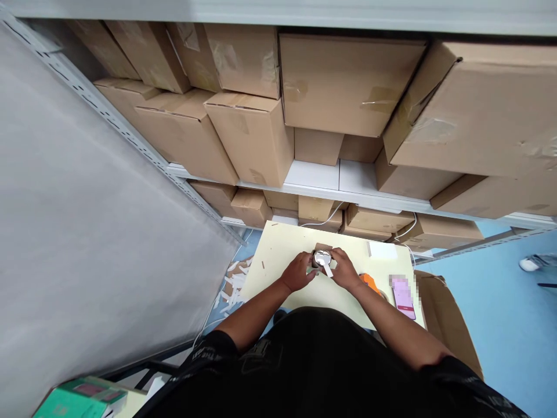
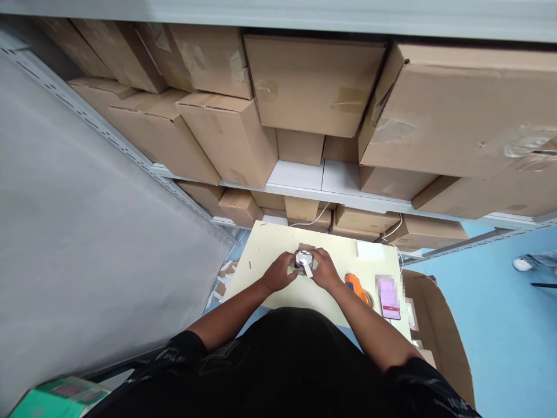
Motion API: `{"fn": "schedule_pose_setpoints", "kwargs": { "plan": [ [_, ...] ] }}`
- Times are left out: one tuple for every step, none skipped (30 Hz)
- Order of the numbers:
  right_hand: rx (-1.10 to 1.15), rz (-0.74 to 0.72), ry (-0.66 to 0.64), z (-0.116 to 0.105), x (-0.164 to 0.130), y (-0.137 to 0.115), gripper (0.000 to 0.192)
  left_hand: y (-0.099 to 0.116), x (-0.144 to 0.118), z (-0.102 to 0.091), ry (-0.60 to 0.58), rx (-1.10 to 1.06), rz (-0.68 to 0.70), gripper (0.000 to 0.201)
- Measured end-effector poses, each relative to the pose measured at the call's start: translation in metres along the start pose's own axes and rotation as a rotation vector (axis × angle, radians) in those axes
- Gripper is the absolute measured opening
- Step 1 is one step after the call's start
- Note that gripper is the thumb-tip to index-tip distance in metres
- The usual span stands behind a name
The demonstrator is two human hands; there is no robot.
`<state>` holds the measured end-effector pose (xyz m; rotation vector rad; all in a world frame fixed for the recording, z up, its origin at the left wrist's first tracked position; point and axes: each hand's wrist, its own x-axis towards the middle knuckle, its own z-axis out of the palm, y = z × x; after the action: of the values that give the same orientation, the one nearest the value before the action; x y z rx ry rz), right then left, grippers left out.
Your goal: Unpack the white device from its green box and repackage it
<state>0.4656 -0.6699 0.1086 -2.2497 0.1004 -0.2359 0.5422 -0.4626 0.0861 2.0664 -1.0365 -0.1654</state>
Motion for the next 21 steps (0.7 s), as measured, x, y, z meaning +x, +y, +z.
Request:
{"fn": "schedule_pose_setpoints", "kwargs": {
  "plan": [
    [0.007,-0.009,-0.022,0.001,0.001,0.004,0.038,0.002,0.002,-0.001,0.008,-0.045,-0.043,0.048],
    [0.015,-0.018,-0.041,0.001,0.002,0.006,0.037,0.005,0.004,-0.003,-0.002,-0.088,-0.079,0.057],
    [0.025,-0.023,-0.057,0.000,0.003,0.007,0.035,0.007,0.007,-0.004,-0.029,-0.125,-0.108,0.063],
    [0.037,-0.025,-0.072,-0.002,0.005,0.008,0.034,0.008,0.010,-0.006,-0.064,-0.153,-0.132,0.064],
    [0.053,-0.024,-0.091,-0.004,0.007,0.007,0.033,0.008,0.013,-0.008,-0.102,-0.169,-0.150,0.063],
    [0.069,-0.022,-0.117,-0.006,0.008,0.006,0.033,0.008,0.016,-0.010,-0.131,-0.177,-0.163,0.062],
    [0.083,-0.020,-0.148,-0.009,0.010,0.005,0.036,0.007,0.018,-0.011,-0.149,-0.179,-0.171,0.061],
    [0.094,-0.017,-0.185,-0.013,0.011,0.004,0.042,0.006,0.019,-0.013,-0.157,-0.179,-0.174,0.061],
    [0.101,-0.012,-0.227,-0.017,0.011,0.002,0.051,0.005,0.020,-0.015,-0.159,-0.182,-0.172,0.062],
    [0.105,-0.004,-0.270,-0.021,0.011,0.001,0.063,0.004,0.021,-0.016,-0.163,-0.190,-0.167,0.064],
    [0.108,0.002,-0.313,-0.025,0.011,-0.001,0.074,0.004,0.022,-0.018,-0.169,-0.202,-0.162,0.064],
    [0.110,0.006,-0.348,-0.029,0.011,-0.002,0.082,0.005,0.022,-0.019,-0.177,-0.217,-0.158,0.065],
    [0.110,0.008,-0.372,-0.033,0.012,-0.004,0.086,0.006,0.023,-0.021,-0.186,-0.231,-0.152,0.065],
    [0.102,0.007,-0.384,-0.036,0.012,-0.005,0.086,0.008,0.023,-0.021,-0.196,-0.241,-0.143,0.065],
    [0.086,0.005,-0.383,-0.039,0.013,-0.006,0.085,0.011,0.024,-0.022,-0.203,-0.244,-0.132,0.065],
    [0.060,-0.003,-0.378,-0.041,0.015,-0.006,0.084,0.013,0.025,-0.021,-0.207,-0.244,-0.121,0.063],
    [0.030,-0.014,-0.373,-0.043,0.016,-0.006,0.083,0.015,0.026,-0.021,-0.208,-0.241,-0.112,0.062],
    [0.000,-0.029,-0.372,-0.045,0.018,-0.005,0.083,0.017,0.026,-0.020,-0.209,-0.239,-0.106,0.061],
    [-0.024,-0.046,-0.377,-0.046,0.019,-0.004,0.082,0.017,0.027,-0.019,-0.211,-0.238,-0.101,0.060],
    [-0.035,-0.062,-0.387,-0.048,0.021,-0.002,0.081,0.017,0.027,-0.018,-0.215,-0.238,-0.096,0.062],
    [-0.031,-0.073,-0.398,-0.049,0.022,0.000,0.080,0.016,0.027,-0.017,-0.219,-0.237,-0.088,0.065]
  ]
}}
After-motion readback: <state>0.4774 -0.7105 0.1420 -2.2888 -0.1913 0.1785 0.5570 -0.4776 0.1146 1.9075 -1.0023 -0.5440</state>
